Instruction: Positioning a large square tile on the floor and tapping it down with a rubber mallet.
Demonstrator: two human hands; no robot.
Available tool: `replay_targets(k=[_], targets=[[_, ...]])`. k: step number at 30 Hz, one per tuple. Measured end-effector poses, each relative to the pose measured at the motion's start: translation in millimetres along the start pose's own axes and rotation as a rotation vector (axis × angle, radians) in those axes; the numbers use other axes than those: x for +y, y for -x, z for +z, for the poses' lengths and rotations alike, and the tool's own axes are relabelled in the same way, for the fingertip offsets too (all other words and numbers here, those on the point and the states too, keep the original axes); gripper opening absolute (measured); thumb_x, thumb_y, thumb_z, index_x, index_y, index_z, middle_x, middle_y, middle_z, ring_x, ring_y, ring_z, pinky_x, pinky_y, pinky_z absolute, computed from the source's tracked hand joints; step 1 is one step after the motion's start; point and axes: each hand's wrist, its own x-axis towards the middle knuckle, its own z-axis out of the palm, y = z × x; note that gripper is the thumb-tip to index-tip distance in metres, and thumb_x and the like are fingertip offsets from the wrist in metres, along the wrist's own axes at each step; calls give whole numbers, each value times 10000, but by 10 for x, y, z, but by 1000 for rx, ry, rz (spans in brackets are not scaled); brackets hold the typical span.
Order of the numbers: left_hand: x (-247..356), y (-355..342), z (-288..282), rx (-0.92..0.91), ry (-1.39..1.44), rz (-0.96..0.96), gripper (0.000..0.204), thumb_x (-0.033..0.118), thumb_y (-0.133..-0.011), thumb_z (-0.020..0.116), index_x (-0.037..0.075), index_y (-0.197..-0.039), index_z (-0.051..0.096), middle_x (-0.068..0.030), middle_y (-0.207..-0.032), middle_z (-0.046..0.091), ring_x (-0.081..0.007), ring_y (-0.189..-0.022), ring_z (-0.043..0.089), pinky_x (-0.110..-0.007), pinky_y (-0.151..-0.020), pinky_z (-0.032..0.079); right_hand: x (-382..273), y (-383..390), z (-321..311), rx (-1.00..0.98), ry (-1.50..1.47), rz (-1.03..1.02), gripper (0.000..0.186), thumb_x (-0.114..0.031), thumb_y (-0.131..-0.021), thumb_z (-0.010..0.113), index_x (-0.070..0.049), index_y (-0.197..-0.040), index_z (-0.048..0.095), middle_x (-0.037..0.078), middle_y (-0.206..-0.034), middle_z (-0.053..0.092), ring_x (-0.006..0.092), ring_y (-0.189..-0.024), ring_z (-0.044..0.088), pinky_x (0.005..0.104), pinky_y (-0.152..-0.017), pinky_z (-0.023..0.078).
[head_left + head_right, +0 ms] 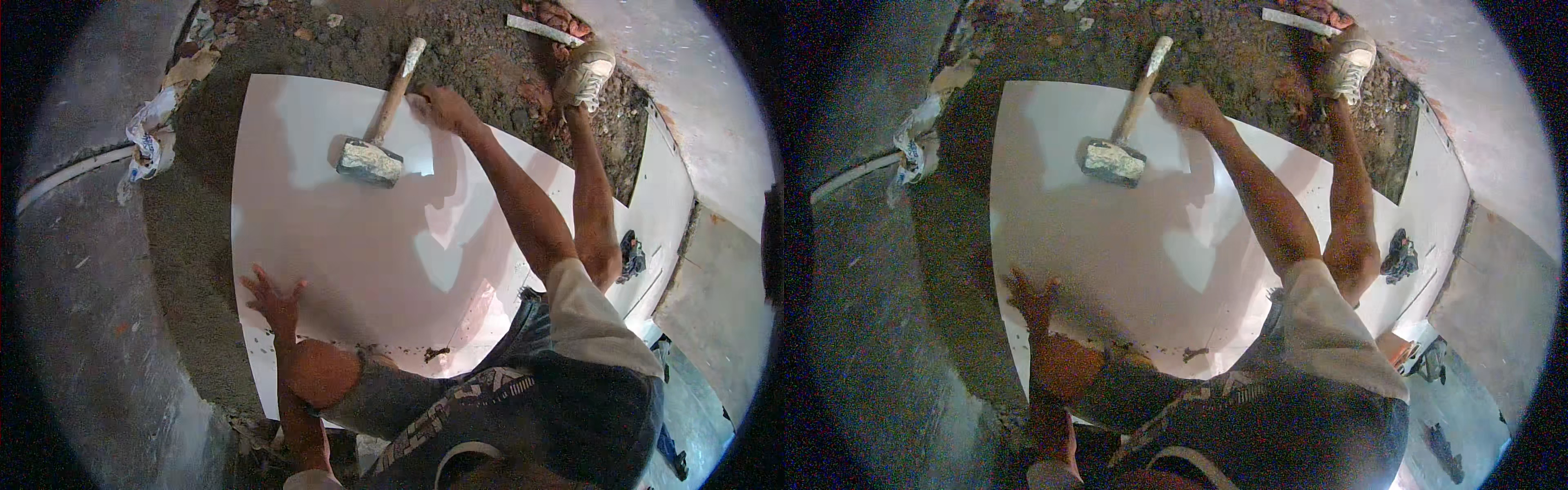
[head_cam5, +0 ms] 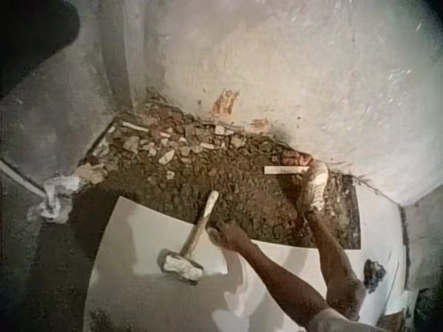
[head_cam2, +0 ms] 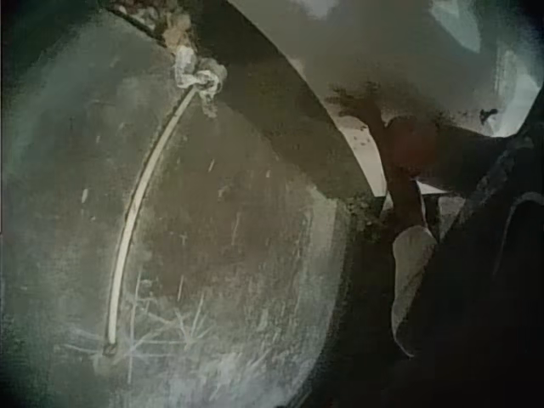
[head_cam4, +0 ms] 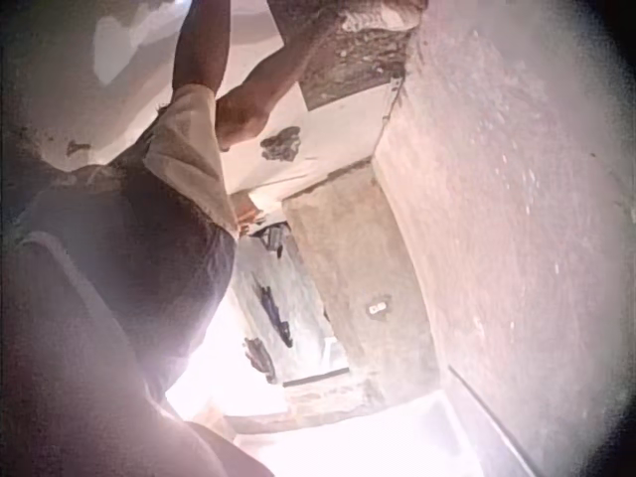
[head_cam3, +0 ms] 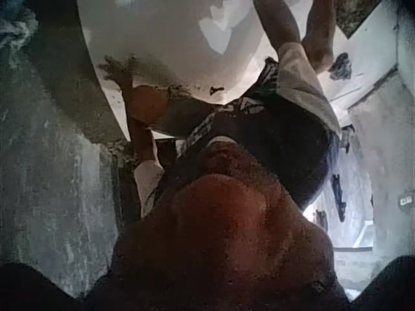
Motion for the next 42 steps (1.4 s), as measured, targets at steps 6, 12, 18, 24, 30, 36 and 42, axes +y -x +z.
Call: replay_targets(k=[6, 12, 18, 24, 30, 36, 42], targets=[[158, 29, -46, -65, -32, -30, 1201, 741, -637, 650, 133, -1501, 81, -300, -1513, -16, -429, -1417, 15, -690, -1046, 14, 101, -501, -80, 745, -398, -305, 325, -281, -909, 546, -41, -1128, 563, 209, -1051, 633, 404, -1001, 588, 458, -849, 472], [-15, 61, -142, -20, -2, -12, 1219, 753, -619, 655, 122, -1499, 96, -297, -1514, -33, -417, -1420, 15, -684, -1048, -3, -27, -9, 145, 220, 12, -134, 289, -308, -894, 563, -45, -1009, 593, 201, -1008, 642, 414, -945, 600, 459, -802, 483], [60, 12, -61, -35, -9, -8, 1226, 774, -623, 628, 108, -1498, 85, -302, -1511, -31, -431, -1416, 28, -678, -1051, -18, -173, -342, 237, -12, -288, -73, 463, -391, -864, 608, -39, -1159, 549, 194, -1143, 608, 374, -1033, 590, 451, -844, 474], [70, 6, -44, -73, -53, -16, 1238, 813, -603, 599, 135, -1501, 84, -303, -1511, -21, -453, -1404, 76, -679, -1050, -18, -190, -506, 227, 599, -379, -196, 522, -256, -875, 617, -30, -1310, 437, 204, -1201, 587, 296, -1082, 591, 410, -881, 473], [24, 45, -176, -32, -16, -17, 1226, 766, -632, 627, 86, -1494, 82, -318, -1504, 2, -453, -1407, 34, -672, -1057, -11, -353, -277, 307, 159, -171, -225, 334, -278, -835, 611, -15, -1039, 639, 191, -1046, 652, 351, -965, 632, 413, -883, 492], [209, 15, -110, -85, -15, -36, 1215, 740, -647, 642, 67, -1491, 85, -319, -1503, -25, -453, -1408, -6, -662, -1059, -28, -652, -898, 255, -105, -674, -403, 457, -172, -847, 583, -30, -1274, 500, 184, -1230, 568, 316, -1071, 569, 388, -920, 449], [32, 39, -217, -93, -43, -59, 1231, 736, -635, 657, 59, -1490, 84, -318, -1504, -39, -442, -1412, -13, -659, -1063, -23, -1214, -926, 112, 126, -945, -254, 614, -72, -840, 607, -48, -1398, 352, 199, -1370, 458, 289, -1264, 452, 370, -1042, 363]])
